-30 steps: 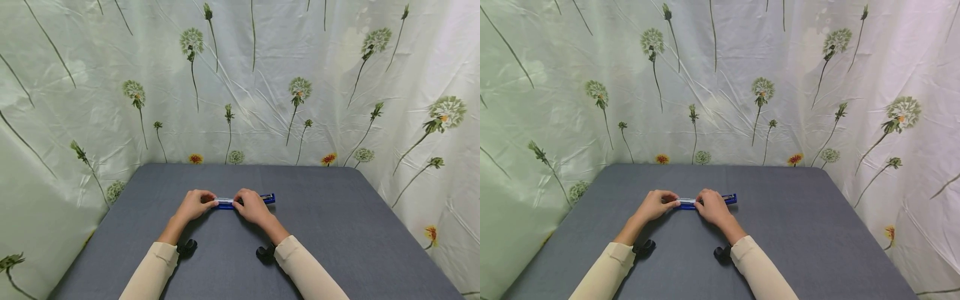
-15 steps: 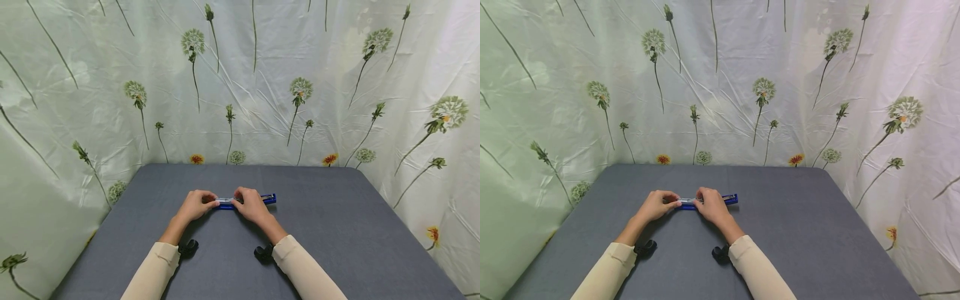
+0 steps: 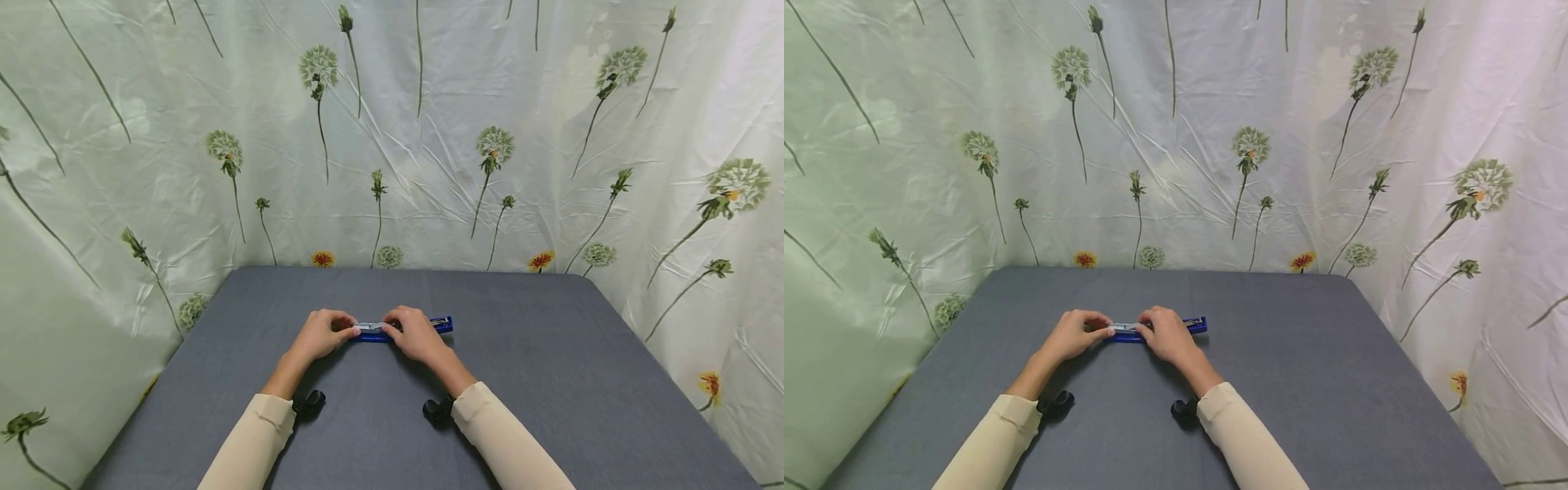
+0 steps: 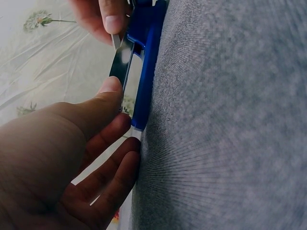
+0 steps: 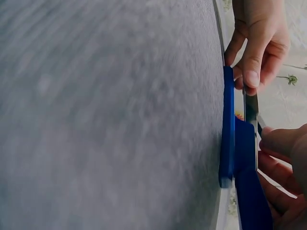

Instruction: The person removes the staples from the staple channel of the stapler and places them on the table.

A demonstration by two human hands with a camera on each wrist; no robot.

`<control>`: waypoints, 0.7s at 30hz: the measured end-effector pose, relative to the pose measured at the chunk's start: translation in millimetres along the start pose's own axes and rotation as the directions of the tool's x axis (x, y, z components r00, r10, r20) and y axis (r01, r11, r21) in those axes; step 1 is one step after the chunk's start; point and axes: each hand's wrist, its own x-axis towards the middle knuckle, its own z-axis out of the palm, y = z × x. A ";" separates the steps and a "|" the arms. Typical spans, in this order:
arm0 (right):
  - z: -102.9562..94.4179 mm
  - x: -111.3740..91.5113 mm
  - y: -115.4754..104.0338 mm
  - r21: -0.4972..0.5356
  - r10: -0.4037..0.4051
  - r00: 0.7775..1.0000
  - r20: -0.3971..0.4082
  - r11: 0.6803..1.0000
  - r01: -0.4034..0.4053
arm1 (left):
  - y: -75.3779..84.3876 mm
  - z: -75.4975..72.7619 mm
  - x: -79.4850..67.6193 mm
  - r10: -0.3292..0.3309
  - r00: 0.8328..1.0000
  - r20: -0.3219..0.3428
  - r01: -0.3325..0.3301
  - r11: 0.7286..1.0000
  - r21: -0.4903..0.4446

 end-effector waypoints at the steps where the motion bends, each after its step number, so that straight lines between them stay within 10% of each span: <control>1: -1.6 -0.8 1.1 0.004 0.005 1.000 -0.003 1.000 -0.005 | 0.3 0.0 0.3 -0.002 1.000 0.000 0.002 1.000 -0.002; 21: -65.4 -36.6 49.8 0.053 0.003 0.985 -0.171 0.999 0.006 | -1.2 0.1 0.4 0.019 1.000 -0.010 -0.019 0.999 0.026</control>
